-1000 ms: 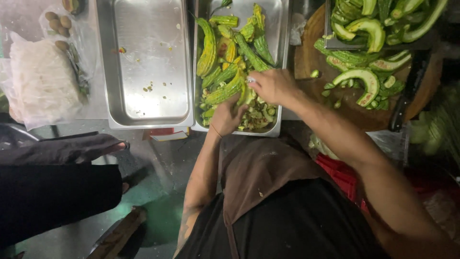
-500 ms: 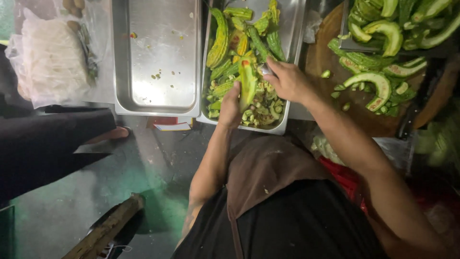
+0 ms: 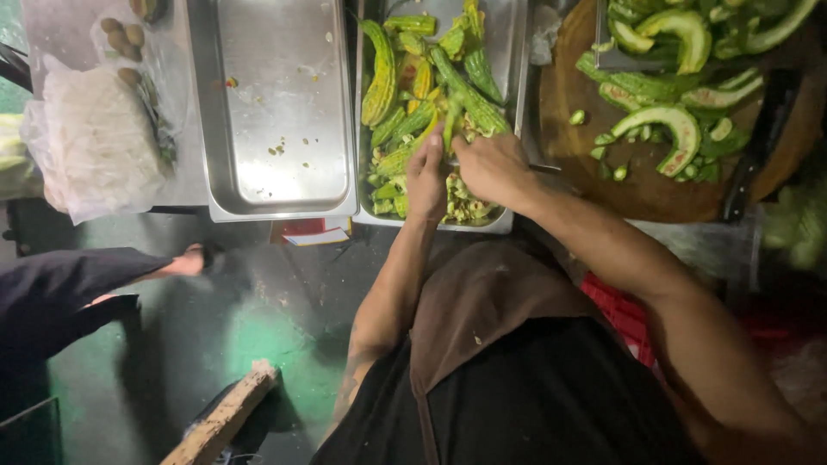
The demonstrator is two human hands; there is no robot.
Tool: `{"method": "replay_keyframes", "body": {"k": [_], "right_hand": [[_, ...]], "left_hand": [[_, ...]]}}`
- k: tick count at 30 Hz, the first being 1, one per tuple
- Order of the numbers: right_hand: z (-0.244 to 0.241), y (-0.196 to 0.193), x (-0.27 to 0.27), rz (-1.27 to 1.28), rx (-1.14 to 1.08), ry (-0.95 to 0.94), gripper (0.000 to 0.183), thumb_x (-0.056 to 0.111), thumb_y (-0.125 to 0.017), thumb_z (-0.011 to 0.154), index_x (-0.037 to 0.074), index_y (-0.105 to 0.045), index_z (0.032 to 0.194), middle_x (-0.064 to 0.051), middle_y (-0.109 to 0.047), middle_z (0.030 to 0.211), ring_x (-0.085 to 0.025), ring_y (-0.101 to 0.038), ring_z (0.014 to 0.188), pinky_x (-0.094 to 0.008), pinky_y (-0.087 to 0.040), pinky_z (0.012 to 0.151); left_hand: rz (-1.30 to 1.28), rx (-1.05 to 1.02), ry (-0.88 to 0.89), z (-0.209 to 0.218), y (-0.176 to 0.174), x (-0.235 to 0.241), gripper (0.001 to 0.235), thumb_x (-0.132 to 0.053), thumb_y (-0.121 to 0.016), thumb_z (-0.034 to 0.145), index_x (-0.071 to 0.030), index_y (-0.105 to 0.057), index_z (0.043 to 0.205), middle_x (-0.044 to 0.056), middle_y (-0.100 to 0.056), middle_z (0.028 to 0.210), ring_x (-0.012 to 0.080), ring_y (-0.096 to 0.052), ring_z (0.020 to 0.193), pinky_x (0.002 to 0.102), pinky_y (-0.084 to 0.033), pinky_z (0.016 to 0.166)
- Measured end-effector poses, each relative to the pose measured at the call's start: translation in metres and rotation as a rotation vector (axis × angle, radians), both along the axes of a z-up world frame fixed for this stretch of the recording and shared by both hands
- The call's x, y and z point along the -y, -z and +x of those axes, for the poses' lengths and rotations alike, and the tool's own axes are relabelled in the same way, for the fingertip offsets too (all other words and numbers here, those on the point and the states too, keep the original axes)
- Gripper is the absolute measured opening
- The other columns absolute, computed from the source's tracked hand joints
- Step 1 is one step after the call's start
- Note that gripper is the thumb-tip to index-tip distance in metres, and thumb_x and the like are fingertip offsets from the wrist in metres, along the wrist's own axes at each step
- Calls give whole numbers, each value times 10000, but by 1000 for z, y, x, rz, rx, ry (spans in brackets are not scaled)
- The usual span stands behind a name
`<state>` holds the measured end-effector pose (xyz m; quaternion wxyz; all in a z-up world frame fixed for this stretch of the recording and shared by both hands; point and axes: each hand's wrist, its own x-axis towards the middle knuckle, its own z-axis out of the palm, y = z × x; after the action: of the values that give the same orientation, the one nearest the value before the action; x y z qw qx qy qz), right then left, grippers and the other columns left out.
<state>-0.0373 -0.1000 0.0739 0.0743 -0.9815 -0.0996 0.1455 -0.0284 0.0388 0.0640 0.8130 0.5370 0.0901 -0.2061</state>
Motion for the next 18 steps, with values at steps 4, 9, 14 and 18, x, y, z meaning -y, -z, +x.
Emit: {"method": "replay_keyframes", "body": {"k": [4, 9, 14, 18], "right_hand": [[5, -7, 5, 61, 45, -24, 396, 133, -431, 975, 47, -603, 1321, -163, -664, 617, -330, -663, 502, -464, -503, 451], [3, -32, 14, 65, 157, 31, 262, 152, -431, 960, 135, -595, 1164, -188, -697, 678, -420, -722, 597, -545, -532, 509], [3, -24, 16, 83, 109, 96, 255, 192, -414, 959, 150, -549, 1171, -171, -694, 671, -424, -739, 642, -542, -544, 551], [4, -15, 17, 23, 117, 112, 238, 218, -435, 962, 142, -547, 1158, -157, -703, 682, -397, -751, 662, -523, -546, 551]], "left_hand": [[-19, -39, -67, 8, 15, 4, 495, -435, -619, 1069, -144, -589, 1468, 241, -434, 1573, 514, -289, 1475, 758, -226, 1151], [-104, -225, -106, 8, 33, 3, 468, -331, -618, 1059, -130, -550, 1476, 291, -491, 1498, 536, -443, 1398, 758, -388, 1029], [-102, -200, -127, 7, 50, 2, 278, -335, -658, 1022, -99, -555, 1127, 69, -567, 1056, 274, -664, 948, 373, -574, 638], [-62, -26, 0, 0, 24, -7, 519, -246, -684, 1031, 40, -506, 1424, 276, -483, 1418, 434, -572, 1263, 493, -602, 811]]}}
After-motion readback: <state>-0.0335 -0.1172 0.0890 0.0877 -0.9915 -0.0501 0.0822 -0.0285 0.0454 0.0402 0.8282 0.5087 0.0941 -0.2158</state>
